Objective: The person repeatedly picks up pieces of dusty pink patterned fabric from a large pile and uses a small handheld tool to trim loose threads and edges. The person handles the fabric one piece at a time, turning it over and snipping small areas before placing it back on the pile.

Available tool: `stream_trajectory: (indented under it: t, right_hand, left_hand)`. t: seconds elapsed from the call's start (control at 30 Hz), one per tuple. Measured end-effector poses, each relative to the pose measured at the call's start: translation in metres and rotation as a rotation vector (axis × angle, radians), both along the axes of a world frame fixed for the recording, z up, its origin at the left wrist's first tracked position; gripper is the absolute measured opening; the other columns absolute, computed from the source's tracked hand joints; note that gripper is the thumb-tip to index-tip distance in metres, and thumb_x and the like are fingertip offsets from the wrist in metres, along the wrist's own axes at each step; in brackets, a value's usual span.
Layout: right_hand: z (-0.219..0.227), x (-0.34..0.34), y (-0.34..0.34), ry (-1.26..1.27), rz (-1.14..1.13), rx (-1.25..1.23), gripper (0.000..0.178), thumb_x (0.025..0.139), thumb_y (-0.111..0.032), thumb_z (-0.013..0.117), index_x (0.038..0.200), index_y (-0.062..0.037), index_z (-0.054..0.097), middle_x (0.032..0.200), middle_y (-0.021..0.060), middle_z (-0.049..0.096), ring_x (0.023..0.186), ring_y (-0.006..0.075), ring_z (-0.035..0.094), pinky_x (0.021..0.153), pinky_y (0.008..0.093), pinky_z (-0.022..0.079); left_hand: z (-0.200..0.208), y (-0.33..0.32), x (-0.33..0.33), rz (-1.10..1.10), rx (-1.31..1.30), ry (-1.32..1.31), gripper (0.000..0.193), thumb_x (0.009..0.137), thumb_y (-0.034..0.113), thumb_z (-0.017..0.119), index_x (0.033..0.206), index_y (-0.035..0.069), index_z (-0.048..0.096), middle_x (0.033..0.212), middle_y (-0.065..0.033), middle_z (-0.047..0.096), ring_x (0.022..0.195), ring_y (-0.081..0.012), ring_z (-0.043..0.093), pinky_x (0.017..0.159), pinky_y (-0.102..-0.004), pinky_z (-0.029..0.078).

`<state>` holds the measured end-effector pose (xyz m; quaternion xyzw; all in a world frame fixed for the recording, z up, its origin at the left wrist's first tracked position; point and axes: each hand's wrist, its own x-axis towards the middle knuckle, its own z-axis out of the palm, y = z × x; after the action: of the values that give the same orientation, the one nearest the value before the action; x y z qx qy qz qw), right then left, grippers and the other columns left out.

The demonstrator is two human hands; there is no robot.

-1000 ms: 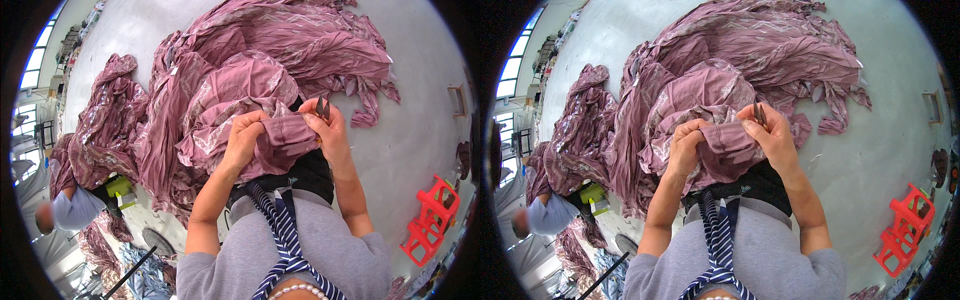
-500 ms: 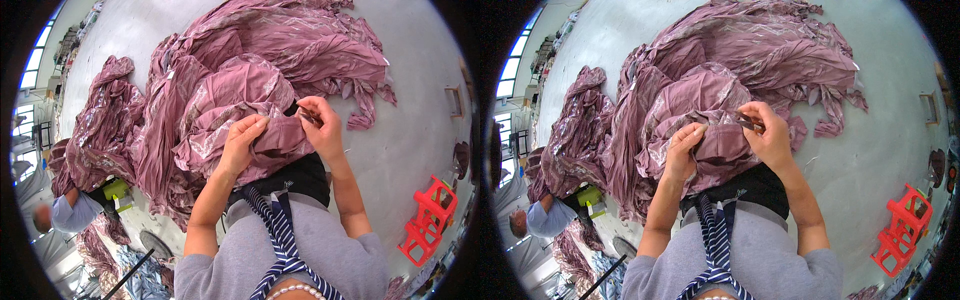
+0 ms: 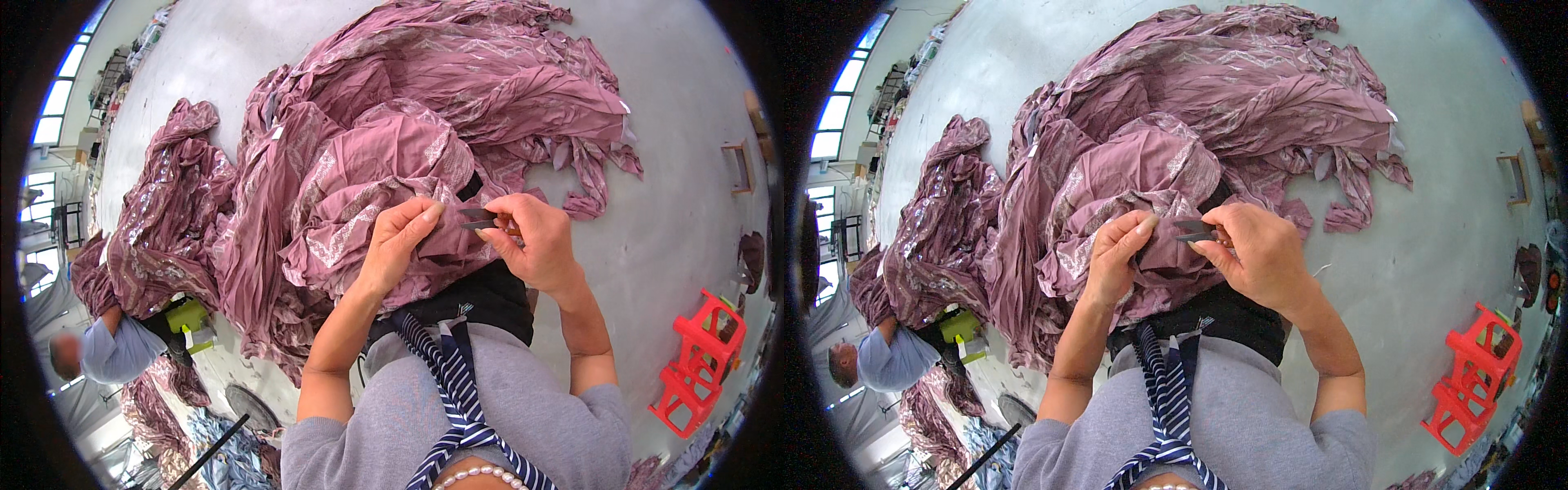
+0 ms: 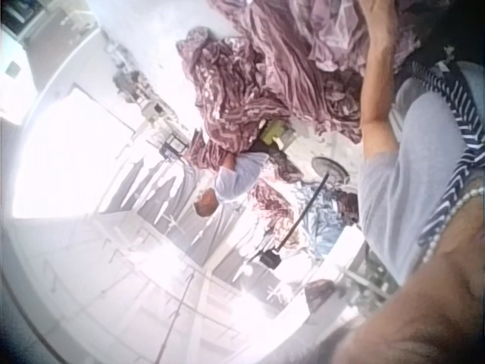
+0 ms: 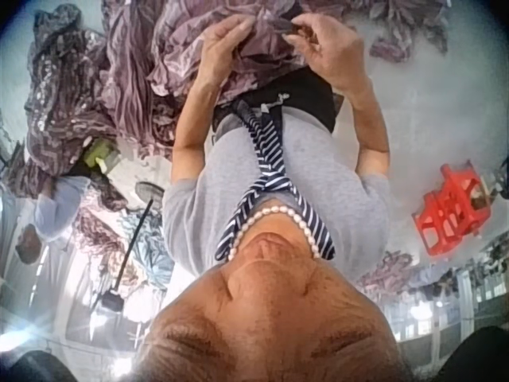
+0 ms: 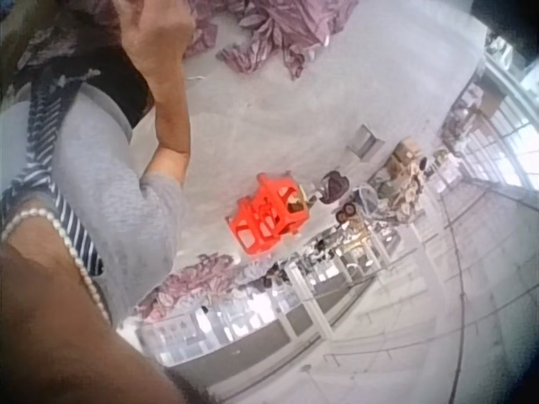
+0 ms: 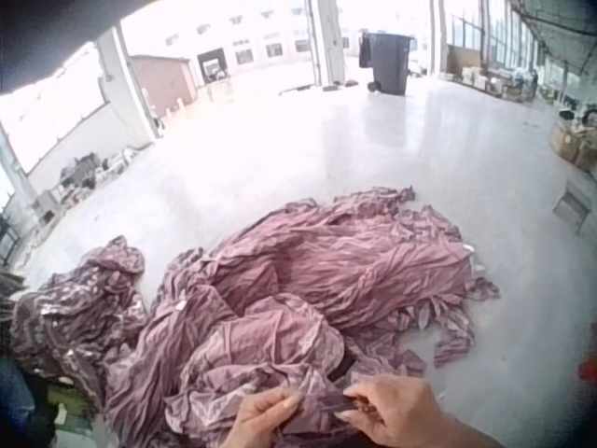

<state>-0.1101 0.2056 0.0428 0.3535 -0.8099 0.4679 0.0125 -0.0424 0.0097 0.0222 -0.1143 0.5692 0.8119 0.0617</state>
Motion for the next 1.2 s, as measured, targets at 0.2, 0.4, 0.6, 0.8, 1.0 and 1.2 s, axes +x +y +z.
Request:
stream_trajectory:
  t: [0.2,0.4,0.6,0.8,1.0,1.2]
  right_hand:
    - [-0.001,0.000,-0.001,0.042,0.036,0.014,0.027,0.077,-0.019,0.072,0.093,-0.0046,0.056,0.074,0.0072,0.059,0.062,0.0232,0.057,0.054,0.0333,0.045]
    - [0.002,-0.001,0.001,-0.004,0.031,0.006,0.027,0.077,-0.020,0.072,0.092,-0.0044,0.057,0.074,0.0079,0.059,0.063,0.0248,0.059,0.055,0.0343,0.046]
    - [-0.001,-0.002,0.000,-0.013,0.053,0.012,0.027,0.078,-0.022,0.072,0.092,-0.0041,0.057,0.075,0.0077,0.061,0.063,0.0229,0.060,0.054,0.0337,0.046]
    - [-0.002,-0.002,-0.003,-0.028,0.092,-0.044,0.027,0.078,-0.023,0.072,0.092,-0.0045,0.058,0.074,0.0078,0.061,0.061,0.0231,0.060,0.054,0.0332,0.047]
    - [-0.008,-0.003,-0.005,0.039,0.094,-0.059,0.027,0.077,-0.022,0.072,0.092,-0.0047,0.058,0.075,0.0091,0.062,0.061,0.0240,0.061,0.052,0.0325,0.047]
    - [-0.003,-0.007,-0.002,-0.217,-0.052,-0.158,0.027,0.080,-0.017,0.072,0.097,-0.0025,0.058,0.078,0.0017,0.059,0.063,0.0088,0.052,0.056,0.0211,0.042]
  left_hand:
    - [0.004,-0.003,0.000,-0.059,-0.054,0.012,0.020,0.093,0.017,0.055,0.097,-0.001,0.062,0.080,0.0078,0.052,0.072,-0.0016,0.042,0.066,-0.0164,0.032]
    - [0.004,-0.005,0.003,-0.051,-0.052,0.028,0.022,0.094,0.018,0.054,0.098,-0.002,0.062,0.081,0.0078,0.052,0.073,-0.0017,0.042,0.067,-0.0167,0.033]
    - [0.005,-0.004,0.001,-0.055,-0.114,0.062,0.025,0.097,0.024,0.052,0.095,0.001,0.061,0.076,0.0093,0.044,0.068,-0.0012,0.035,0.060,-0.0165,0.028]
    - [0.006,-0.007,0.003,-0.094,-0.047,-0.012,0.022,0.095,0.020,0.054,0.095,0.001,0.063,0.080,0.0073,0.053,0.072,-0.0015,0.043,0.065,-0.0169,0.033]
    - [0.005,-0.004,0.003,-0.064,0.028,0.007,0.024,0.094,0.022,0.054,0.097,0.000,0.062,0.079,0.0069,0.053,0.071,-0.0017,0.043,0.065,-0.0172,0.033]
    - [0.002,-0.011,0.007,-0.070,0.008,0.000,0.025,0.094,0.022,0.054,0.099,-0.001,0.062,0.080,0.0063,0.054,0.072,-0.0024,0.043,0.066,-0.0183,0.034]
